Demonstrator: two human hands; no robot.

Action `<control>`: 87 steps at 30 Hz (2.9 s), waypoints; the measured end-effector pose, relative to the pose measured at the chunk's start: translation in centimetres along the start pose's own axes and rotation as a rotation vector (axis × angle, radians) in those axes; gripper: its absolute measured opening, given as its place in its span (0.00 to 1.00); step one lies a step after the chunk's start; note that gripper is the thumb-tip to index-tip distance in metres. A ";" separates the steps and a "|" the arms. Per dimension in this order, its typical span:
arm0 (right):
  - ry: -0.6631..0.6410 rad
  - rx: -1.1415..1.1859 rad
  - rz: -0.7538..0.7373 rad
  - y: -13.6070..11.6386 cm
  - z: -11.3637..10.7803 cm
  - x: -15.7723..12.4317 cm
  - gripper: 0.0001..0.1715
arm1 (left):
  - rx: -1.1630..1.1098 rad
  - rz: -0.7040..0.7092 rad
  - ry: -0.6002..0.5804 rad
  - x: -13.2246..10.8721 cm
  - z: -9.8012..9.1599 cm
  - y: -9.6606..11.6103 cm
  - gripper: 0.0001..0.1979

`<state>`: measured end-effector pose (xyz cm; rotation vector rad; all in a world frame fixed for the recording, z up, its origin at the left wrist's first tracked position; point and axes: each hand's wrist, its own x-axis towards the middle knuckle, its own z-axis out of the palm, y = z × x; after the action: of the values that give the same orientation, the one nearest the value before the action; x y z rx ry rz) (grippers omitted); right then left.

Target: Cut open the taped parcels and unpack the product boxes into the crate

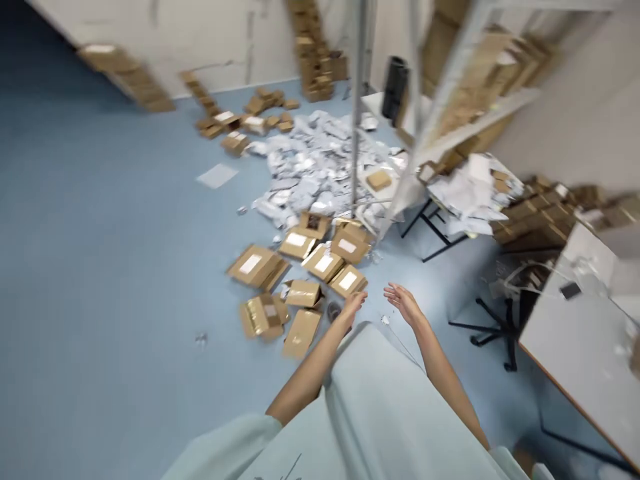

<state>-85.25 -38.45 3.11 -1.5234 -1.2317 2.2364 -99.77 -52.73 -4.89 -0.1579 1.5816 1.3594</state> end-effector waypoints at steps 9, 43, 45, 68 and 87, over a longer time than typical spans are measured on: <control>0.419 0.483 -0.373 7.6 -29.7 -19.8 0.43 | 0.497 0.059 -0.614 -12.5 30.1 -8.0 0.32; 1.370 0.698 -0.565 11.8 -98.2 -45.1 0.32 | 0.862 -0.114 -1.494 -41.8 104.7 -38.2 0.43; 1.321 0.686 -0.567 11.6 -103.2 -44.7 0.33 | 0.862 -0.080 -1.448 -42.1 107.7 -39.6 0.44; 1.170 -0.133 -0.255 2.7 -157.6 -32.4 0.68 | 0.751 0.012 -0.906 -52.3 129.8 -49.4 0.44; 1.086 -0.431 0.277 0.0 -160.6 -32.2 0.87 | 0.740 0.014 -1.017 -50.0 125.1 -49.1 0.43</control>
<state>63.77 29.49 3.42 -2.6190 -1.1461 0.8519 29.39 6.03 15.54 0.8622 1.0675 0.5767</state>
